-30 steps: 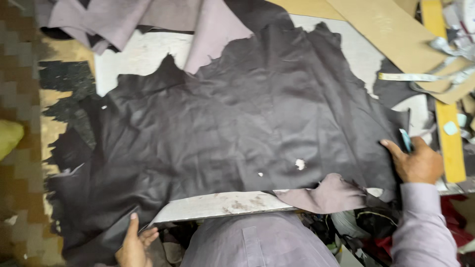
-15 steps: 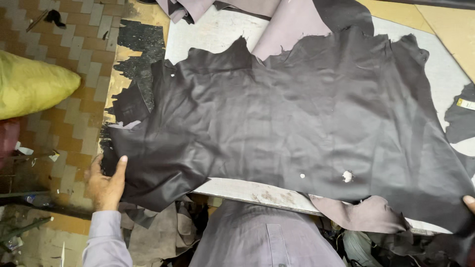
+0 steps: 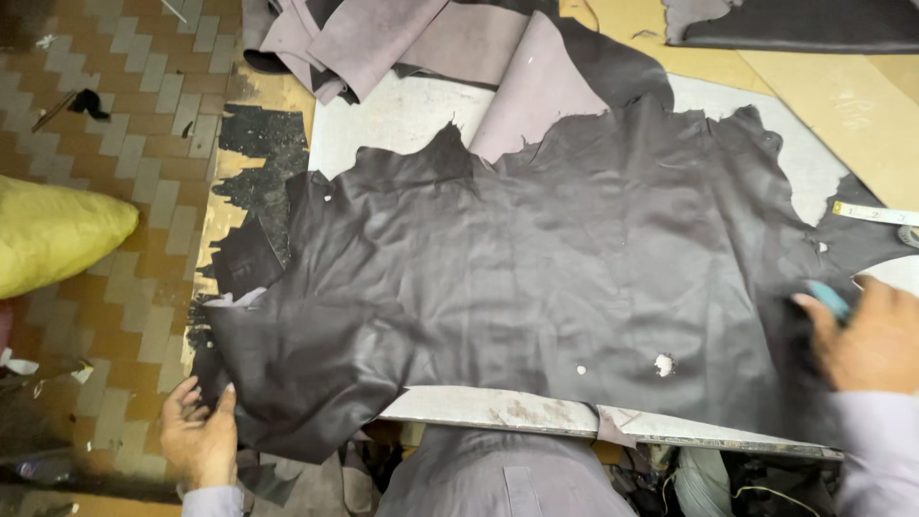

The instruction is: The person places a cardboard pattern on a large piece of black leather, traces its outline with a marking tool, and cuts along the traced line using a utility knife. The person then removes the pattern and sets aside the cut leather piece.

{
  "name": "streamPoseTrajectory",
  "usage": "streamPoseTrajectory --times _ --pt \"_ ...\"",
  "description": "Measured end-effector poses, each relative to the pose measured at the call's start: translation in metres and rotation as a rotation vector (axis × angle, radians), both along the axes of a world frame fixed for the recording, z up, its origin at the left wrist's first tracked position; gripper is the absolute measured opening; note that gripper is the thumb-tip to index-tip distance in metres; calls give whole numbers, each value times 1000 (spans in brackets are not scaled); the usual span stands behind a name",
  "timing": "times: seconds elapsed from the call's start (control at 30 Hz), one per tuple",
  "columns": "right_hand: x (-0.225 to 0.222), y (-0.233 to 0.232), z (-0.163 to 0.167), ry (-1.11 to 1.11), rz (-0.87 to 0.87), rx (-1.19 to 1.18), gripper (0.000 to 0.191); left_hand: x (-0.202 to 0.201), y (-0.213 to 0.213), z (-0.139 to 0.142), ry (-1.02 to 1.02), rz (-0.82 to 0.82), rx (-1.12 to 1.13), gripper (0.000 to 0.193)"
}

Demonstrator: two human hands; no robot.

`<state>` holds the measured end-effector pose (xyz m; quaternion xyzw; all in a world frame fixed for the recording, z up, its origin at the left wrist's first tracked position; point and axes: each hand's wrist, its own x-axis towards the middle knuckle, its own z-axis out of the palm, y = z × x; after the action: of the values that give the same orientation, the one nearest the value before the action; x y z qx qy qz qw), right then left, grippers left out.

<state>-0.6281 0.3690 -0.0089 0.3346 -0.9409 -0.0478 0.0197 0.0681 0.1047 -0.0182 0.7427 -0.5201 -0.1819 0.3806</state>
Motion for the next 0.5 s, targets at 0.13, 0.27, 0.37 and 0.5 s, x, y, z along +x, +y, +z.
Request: streamPoseTrajectory --times 0.13,0.27,0.37,0.5 --pt "69 -97 -11 162 367 -314 103 12 8 -13 129 32 -215 56" --pt "201 -181 -9 -139 579 -389 107 5 16 -34 -382 64 -345 54" --pt "281 -222 3 -369 963 -379 107 -28 19 -42 -272 -88 -411 48" --pt "279 -274 26 -864 1266 -491 92 -100 35 -37 -23 -287 -426 36"
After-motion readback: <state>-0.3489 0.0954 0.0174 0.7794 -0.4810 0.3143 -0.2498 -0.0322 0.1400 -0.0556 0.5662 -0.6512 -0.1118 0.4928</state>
